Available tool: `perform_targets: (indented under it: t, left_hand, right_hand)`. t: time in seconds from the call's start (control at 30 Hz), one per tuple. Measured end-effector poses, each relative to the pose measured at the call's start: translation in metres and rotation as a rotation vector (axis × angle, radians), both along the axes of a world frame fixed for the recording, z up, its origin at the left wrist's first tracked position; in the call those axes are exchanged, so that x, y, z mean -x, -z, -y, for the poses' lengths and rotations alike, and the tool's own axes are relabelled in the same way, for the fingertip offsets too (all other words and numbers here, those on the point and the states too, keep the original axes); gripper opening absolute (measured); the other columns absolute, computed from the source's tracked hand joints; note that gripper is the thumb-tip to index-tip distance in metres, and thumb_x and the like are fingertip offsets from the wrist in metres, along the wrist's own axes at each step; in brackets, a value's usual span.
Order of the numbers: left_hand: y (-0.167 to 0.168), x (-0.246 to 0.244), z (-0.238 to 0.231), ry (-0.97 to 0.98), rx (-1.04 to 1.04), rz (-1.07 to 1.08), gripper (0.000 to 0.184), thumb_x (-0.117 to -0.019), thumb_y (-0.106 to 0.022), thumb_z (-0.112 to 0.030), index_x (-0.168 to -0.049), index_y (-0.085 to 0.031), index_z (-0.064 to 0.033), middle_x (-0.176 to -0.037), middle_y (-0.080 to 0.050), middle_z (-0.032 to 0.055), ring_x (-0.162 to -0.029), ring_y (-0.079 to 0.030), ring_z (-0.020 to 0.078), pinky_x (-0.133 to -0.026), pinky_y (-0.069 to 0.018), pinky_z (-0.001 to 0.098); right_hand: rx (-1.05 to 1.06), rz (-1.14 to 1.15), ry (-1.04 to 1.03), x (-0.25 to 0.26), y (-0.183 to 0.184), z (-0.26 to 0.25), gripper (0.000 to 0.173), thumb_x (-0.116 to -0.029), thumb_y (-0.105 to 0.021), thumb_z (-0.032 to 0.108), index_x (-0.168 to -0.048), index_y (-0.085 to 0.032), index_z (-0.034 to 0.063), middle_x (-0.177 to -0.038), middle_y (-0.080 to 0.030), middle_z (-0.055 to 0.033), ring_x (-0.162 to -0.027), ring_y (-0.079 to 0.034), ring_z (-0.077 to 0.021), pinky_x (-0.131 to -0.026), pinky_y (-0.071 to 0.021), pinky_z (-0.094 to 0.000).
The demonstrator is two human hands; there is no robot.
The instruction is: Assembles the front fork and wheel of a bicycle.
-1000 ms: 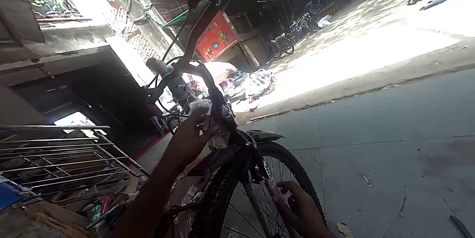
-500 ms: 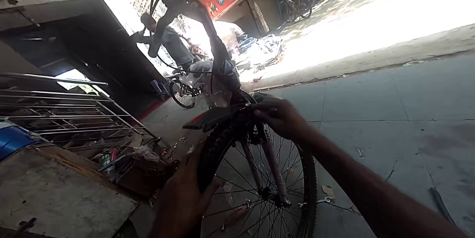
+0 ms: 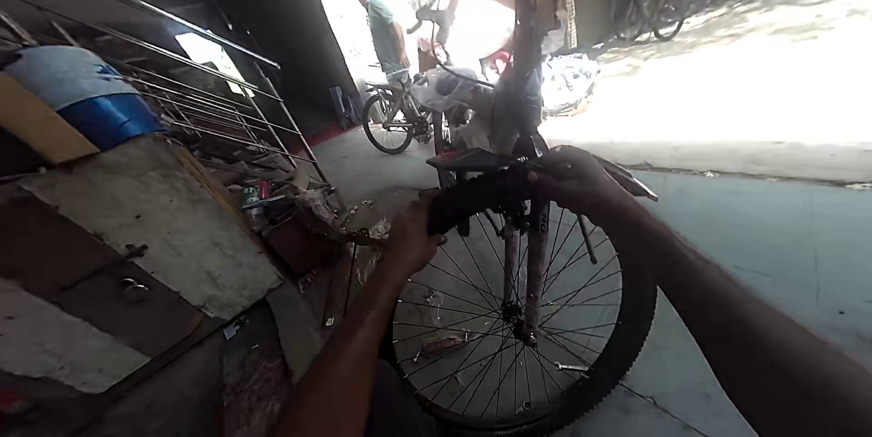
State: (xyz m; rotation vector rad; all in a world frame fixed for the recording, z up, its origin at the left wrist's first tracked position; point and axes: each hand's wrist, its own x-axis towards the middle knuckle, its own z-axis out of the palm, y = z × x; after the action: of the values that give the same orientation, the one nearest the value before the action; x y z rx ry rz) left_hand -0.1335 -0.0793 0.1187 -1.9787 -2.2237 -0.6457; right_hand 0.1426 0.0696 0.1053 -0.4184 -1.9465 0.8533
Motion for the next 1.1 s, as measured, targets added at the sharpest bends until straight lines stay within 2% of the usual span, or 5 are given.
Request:
perform_targets:
  t: [0.23, 0.37, 0.53, 0.93, 1.1]
  left_hand:
    - [0.018, -0.104, -0.017, 0.016, -0.538, 0.111, 0.055, -0.0830, -0.082, -0.037, -0.129, -0.066, -0.0119, -0.131, -0.062, 0.0151, -0.126, -0.054, 0.0369, -0.107, -0.0419, 0.0597]
    - [0.036, -0.136, -0.047, 0.190, -0.450, 0.289, 0.057, -0.0911, -0.073, -0.026, -0.143, -0.057, -0.0080, -0.130, -0.065, 0.0107, -0.124, -0.059, 0.0276, -0.106, -0.0492, 0.0447]
    - [0.046, -0.131, -0.072, 0.168, -0.571, 0.451, 0.019, -0.0937, -0.066, -0.012, -0.109, -0.077, -0.0102, -0.096, -0.075, 0.0034, -0.095, -0.069, 0.0187, -0.083, -0.0579, 0.0354]
    - [0.054, -0.118, -0.079, 0.216, -0.667, 0.374, 0.010, -0.0956, -0.066, -0.013, -0.097, -0.076, -0.0111, -0.083, -0.072, -0.0003, -0.082, -0.068, 0.0134, -0.071, -0.0580, 0.0301]
    - [0.060, -0.112, -0.079, 0.315, -0.615, 0.379, 0.022, -0.0932, -0.068, -0.014, -0.113, -0.074, -0.0069, -0.096, -0.074, 0.0033, -0.093, -0.068, 0.0176, -0.081, -0.0583, 0.0327]
  right_hand:
    - [-0.162, 0.090, 0.204, -0.002, -0.003, 0.012, 0.015, -0.0964, -0.070, 0.017, -0.109, -0.073, 0.0100, -0.104, -0.070, -0.0046, -0.080, -0.067, -0.0134, -0.070, -0.0587, -0.0379]
    - [-0.160, 0.132, 0.273, 0.001, -0.002, 0.009, 0.019, -0.0913, -0.070, 0.027, -0.107, -0.076, 0.0165, -0.101, -0.072, 0.0016, -0.080, -0.068, -0.0106, -0.072, -0.0602, -0.0381]
    - [-0.204, 0.170, 0.374, 0.007, 0.002, 0.012, 0.019, -0.0913, -0.064, 0.037, -0.102, -0.076, 0.0260, -0.089, -0.072, 0.0106, -0.068, -0.065, -0.0044, -0.059, -0.0567, -0.0308]
    - [-0.213, 0.197, 0.699, 0.029, 0.002, 0.037, 0.014, -0.0835, -0.065, 0.034, -0.093, -0.074, 0.0270, -0.069, -0.063, 0.0109, -0.054, -0.055, -0.0057, -0.049, -0.0468, -0.0362]
    - [-0.301, 0.113, 0.781, 0.029, 0.018, 0.064, 0.015, -0.0832, -0.062, 0.034, -0.089, -0.073, 0.0254, -0.072, -0.065, 0.0135, -0.055, -0.055, -0.0005, -0.049, -0.0464, -0.0302]
